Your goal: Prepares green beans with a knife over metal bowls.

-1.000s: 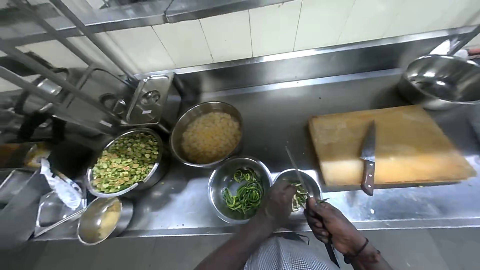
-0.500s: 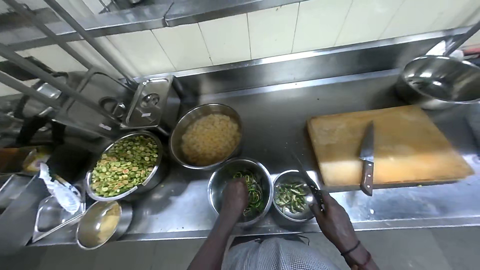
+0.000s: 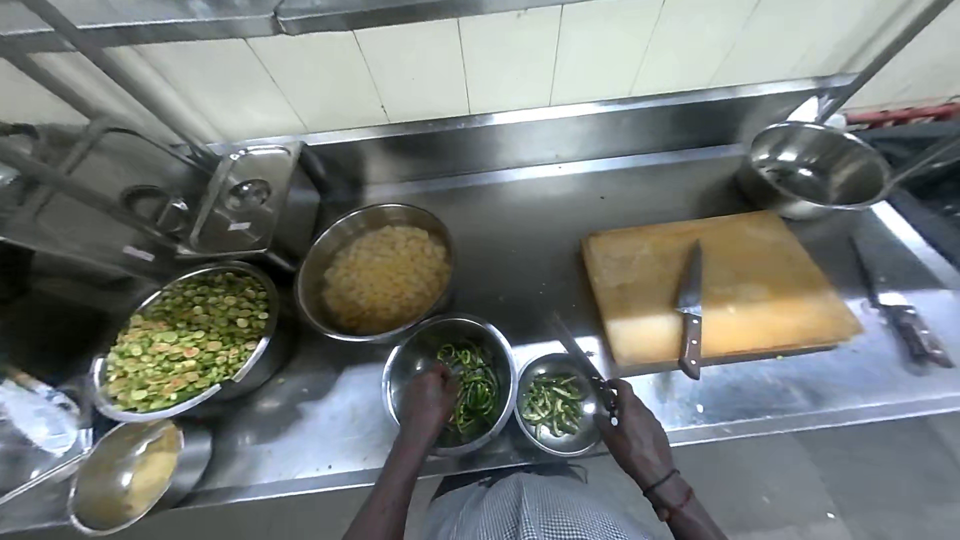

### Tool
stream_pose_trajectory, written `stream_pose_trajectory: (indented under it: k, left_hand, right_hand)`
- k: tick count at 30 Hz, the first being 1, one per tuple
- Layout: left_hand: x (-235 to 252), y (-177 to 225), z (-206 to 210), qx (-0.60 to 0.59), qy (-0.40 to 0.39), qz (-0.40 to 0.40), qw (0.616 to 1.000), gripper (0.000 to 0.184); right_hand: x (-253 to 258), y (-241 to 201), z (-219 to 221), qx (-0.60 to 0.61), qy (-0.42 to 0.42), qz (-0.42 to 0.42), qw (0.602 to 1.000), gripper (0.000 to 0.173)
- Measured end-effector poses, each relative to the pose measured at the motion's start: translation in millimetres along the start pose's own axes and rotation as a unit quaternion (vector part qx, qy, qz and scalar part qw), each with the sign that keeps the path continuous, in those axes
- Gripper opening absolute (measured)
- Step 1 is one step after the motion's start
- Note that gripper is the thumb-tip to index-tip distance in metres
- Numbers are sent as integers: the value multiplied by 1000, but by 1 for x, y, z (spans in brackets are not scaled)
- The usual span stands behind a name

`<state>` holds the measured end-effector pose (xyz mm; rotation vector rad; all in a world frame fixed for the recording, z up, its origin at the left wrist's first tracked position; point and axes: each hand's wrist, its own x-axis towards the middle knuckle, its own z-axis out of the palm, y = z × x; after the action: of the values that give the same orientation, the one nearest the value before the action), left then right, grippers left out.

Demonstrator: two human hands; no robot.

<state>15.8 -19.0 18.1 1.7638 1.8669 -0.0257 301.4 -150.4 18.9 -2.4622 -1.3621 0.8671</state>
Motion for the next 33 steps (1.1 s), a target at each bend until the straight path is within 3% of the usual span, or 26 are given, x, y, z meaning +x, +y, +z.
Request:
stream_pose_trajectory:
  k: [8,14,16,19,26,30,33]
  left_hand:
    - [4,-7,-5,24,-51,41,998,24]
    - [-8,0,-16,-224,-59,92,968,16]
    - [-15,11,-18,-351,-69,84,930,12]
    - [-29,31,-20,-538,-88,42,837,12]
    - [-54,65,-6,-685,-123,4,719,17]
    - [-65,75,-5,-680,-162,14,715,16]
    - [-68,75,-4,-638,-169,55,749,20]
  right_hand:
    - [-6,2,-5,69,62,-34,995,52]
    - [-12,-4,-13,148,43,-112,982,31]
    - [-14,-10,-13,167,3,-140,976,30]
    - [-22,-24,-11,192,-41,-173,965,36]
    - [-28,-51,-8,265,-46,-197,943,47]
    - [-26,-58,-14,314,-38,-180,931,39]
    - [-25,-59,-19,353,-36,-171,919,33]
